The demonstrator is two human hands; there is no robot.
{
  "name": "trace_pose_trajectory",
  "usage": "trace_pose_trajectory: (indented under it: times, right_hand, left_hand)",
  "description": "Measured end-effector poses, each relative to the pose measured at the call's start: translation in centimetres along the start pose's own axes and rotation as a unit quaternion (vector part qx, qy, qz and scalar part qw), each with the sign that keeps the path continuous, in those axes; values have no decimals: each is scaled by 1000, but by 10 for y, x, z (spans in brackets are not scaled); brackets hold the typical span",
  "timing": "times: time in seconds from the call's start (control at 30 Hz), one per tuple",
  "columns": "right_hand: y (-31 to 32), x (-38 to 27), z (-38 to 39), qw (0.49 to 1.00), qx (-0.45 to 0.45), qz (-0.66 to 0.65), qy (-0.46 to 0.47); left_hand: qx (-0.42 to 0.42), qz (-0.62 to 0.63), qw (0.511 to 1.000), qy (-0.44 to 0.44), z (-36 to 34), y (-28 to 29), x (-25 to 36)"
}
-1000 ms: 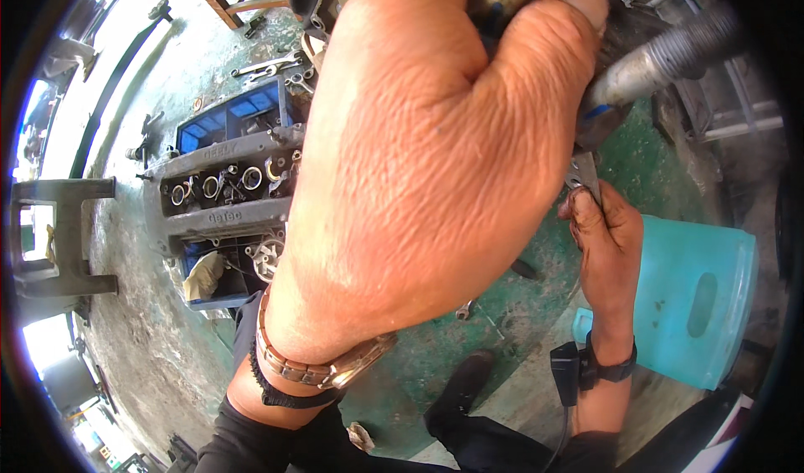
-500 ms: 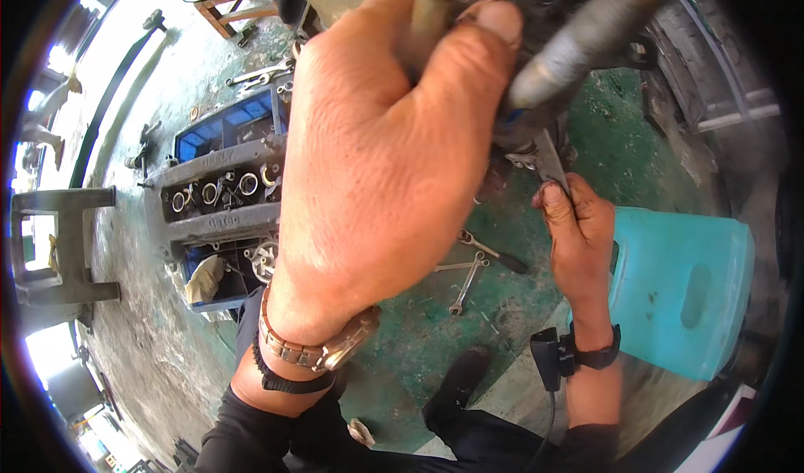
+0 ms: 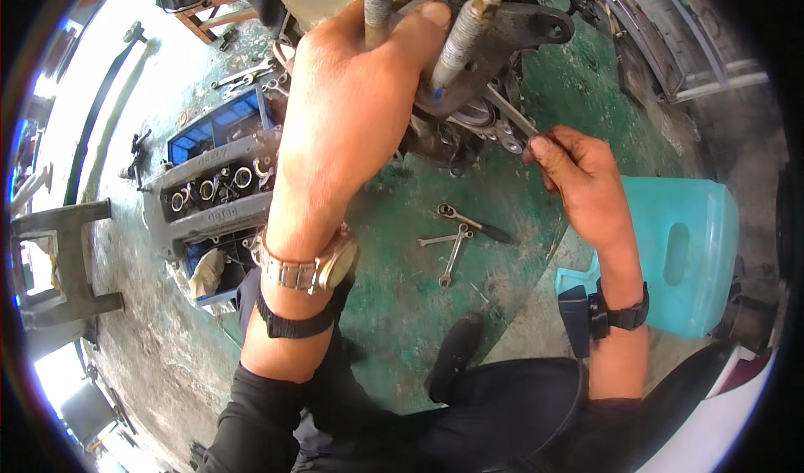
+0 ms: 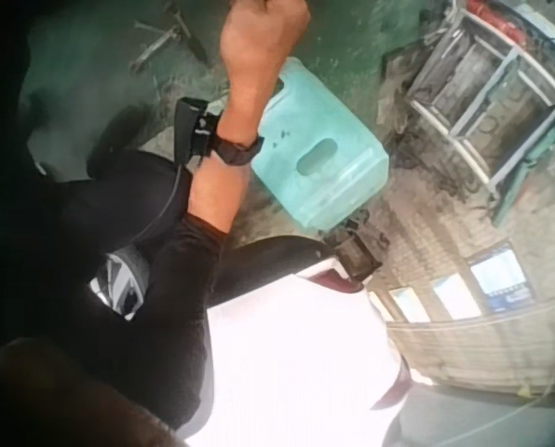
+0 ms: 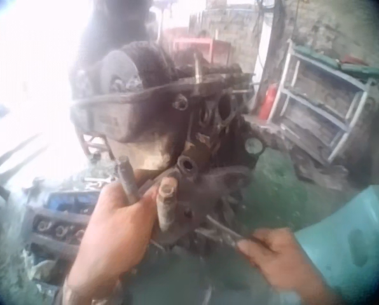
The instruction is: The person selects wrenches from a tool cart and uses them to loosen and tighten bolts on a disassembled engine block. The person repeatedly returns to the tool cart to retrieve additional wrenches and continues working on the engine.
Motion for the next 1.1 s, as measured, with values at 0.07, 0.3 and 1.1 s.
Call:
trace_pose_trajectory:
  times: [0.07,0.3,1.1]
  right_hand:
    - [-1,-1,1,1000,1,-4,7]
    - [9,-4,11,990,31,-138,-22]
    - [-1,3,19,876,286,-377,98]
  left_hand:
    - [19,-44,999,25,-2,1,4]
    - [48,-16,991,125,1,-14,18]
    - [5,60,998,18,7,-13,7]
Point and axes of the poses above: each hand's wrist, its own z-axis away from the middle knuckle, its own y-axis out of the back of the hand, x = y × z, the point moved 1 cm from there along -z, towards the middle knuckle, and after that the axes turned 2 degrees about x, right-handed, at the moved point
